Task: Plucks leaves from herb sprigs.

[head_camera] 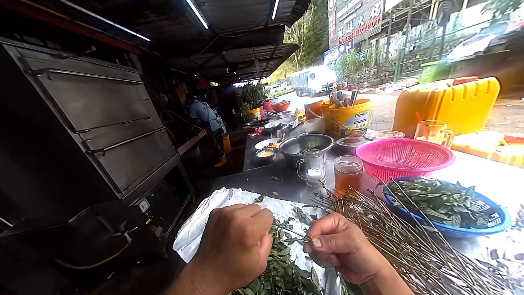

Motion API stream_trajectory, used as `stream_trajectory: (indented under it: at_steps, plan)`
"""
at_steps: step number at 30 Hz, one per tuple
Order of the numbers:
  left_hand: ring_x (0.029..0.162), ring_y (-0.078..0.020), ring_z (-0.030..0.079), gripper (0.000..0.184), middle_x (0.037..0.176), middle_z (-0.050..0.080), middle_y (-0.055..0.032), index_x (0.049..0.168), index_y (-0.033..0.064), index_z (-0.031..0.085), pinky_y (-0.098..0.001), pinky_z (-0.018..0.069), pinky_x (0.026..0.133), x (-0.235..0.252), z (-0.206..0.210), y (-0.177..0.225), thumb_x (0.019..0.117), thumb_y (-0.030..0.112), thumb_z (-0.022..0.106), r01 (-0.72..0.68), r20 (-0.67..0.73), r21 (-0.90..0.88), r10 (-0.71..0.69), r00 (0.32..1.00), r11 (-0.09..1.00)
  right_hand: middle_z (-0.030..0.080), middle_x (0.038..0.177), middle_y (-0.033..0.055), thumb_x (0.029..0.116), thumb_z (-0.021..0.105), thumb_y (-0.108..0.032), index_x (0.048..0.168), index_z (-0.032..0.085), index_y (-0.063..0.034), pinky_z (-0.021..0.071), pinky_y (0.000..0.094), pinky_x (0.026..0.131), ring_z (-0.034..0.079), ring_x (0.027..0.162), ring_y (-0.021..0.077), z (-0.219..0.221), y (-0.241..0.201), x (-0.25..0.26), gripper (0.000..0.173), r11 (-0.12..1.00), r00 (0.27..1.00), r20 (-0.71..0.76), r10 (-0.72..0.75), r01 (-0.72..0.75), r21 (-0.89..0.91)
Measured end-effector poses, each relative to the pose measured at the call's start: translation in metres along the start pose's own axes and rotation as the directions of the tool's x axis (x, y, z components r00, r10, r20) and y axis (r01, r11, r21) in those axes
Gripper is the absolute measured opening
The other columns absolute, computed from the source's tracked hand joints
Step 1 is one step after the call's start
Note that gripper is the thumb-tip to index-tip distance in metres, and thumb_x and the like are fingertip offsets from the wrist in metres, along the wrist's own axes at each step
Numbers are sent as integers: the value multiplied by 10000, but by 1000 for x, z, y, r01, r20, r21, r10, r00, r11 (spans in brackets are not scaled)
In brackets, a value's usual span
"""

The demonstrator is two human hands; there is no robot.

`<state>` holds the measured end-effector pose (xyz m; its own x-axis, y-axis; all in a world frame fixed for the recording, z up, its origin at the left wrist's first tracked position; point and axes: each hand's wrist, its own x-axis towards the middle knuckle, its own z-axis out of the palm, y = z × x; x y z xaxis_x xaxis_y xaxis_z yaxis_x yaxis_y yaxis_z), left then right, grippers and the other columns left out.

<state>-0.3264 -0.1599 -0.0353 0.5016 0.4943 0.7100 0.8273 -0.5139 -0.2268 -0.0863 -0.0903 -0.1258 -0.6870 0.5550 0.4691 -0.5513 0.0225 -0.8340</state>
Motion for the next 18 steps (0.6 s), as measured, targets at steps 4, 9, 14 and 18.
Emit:
stream_trajectory:
  at_steps: [4,9,14,18]
  plan:
    - [481,-6,459,125,549,463,136,670,240,595,-265,364,424,-3,12,9,792,249,569,360,-12,-106,-363,932,927,519,542,-88,934,709,-195,838,778,-122,313,156,427,401,452,-45,8,4,5,140,998,996,-88,18,-24,-61]
    - [449,-57,443,178,521,451,90,627,213,538,-301,356,419,-2,11,-12,797,192,587,631,-126,-283,-681,722,722,526,540,-80,900,720,-169,797,772,-129,312,163,423,394,444,-37,9,3,6,123,998,983,-184,-13,1,-67]
    - [523,-112,549,222,682,568,-33,834,105,574,-243,468,443,-3,-8,-44,983,135,412,498,455,-837,-796,400,-229,508,517,-27,901,667,-98,767,745,-65,310,191,397,383,414,13,11,2,11,159,995,840,-542,-29,-27,-96]
    - [618,-160,647,359,802,670,-88,822,115,540,-263,510,487,8,-6,-30,1035,223,272,350,614,-789,-672,415,-504,576,556,-5,883,712,-119,707,737,-105,365,278,455,462,466,81,1,10,15,178,907,646,-757,-101,-253,-337]
